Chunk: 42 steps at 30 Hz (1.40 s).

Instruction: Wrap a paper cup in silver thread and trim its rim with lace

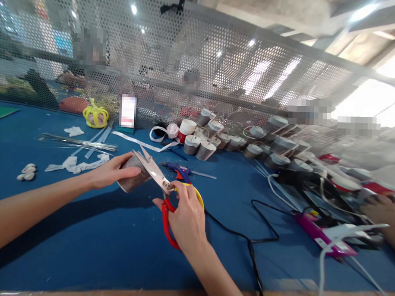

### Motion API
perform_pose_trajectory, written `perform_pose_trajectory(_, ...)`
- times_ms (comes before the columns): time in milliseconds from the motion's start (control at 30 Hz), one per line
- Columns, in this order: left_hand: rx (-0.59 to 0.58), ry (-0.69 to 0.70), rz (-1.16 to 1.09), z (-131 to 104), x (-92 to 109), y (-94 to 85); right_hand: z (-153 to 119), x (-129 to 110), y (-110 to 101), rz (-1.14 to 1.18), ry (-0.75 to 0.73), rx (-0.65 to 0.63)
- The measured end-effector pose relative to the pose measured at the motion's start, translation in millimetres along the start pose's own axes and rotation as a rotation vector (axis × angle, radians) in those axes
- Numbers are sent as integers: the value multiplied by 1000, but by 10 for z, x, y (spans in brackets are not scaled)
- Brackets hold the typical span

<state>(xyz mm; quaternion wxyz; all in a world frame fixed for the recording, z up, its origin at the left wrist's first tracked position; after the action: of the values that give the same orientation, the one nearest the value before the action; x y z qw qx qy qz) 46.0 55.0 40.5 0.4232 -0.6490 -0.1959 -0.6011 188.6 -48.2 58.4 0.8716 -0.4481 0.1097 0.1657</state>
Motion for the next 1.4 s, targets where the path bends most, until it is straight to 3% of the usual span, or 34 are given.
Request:
perform_pose_trajectory(167,21,-20,6,9,-35,-6,-8,84,63,106,104,-32)
perform_pose_trajectory(267,43,-38,-23,32,-92,-51,2,230,130,159,265,-115)
perform_pose_trajectory(367,28,-9,-124,40,-92,-82,9,348,209,57,336,-242)
perform_pose_trajectory(533,-25,89,-290,15,25,-108,-47,408,370,-169,303,-468)
perform_pose_trajectory(667,-11,122,-274,4,80,-117,-7,177,358,-246,137,-631)
perform_pose_trajectory(733,-5,130,-218,-2,95,-103,123,-13,237,-178,50,-597)
perform_pose_trajectory(867,-20,155,-63,-30,139,-37,490,-332,-105,257,-4,-240)
perform_pose_trajectory(967,-26,195,22,-50,181,11,586,-462,-28,387,-37,-157)
perform_pose_trajectory(1100,-7,173,12,-29,118,47,556,-455,215,449,20,-198)
perform_pose_trajectory(1233,34,46,-160,23,-81,44,600,-290,195,424,27,-222)
perform_pose_trajectory(1400,81,-59,-427,77,-248,-11,757,537,68,21,292,-163)
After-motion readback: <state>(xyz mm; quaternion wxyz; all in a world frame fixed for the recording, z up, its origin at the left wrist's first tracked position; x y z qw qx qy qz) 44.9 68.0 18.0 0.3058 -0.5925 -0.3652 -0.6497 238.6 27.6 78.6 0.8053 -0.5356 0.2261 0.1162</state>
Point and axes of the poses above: each hand's wrist, its own z-axis towards the middle knuckle, its own y-axis out of the palm, x = y × z, the point moved 9 cm from there along z, towards the middle knuckle, and after that the axes turned 4 degrees about z, right-handed, at the moved point
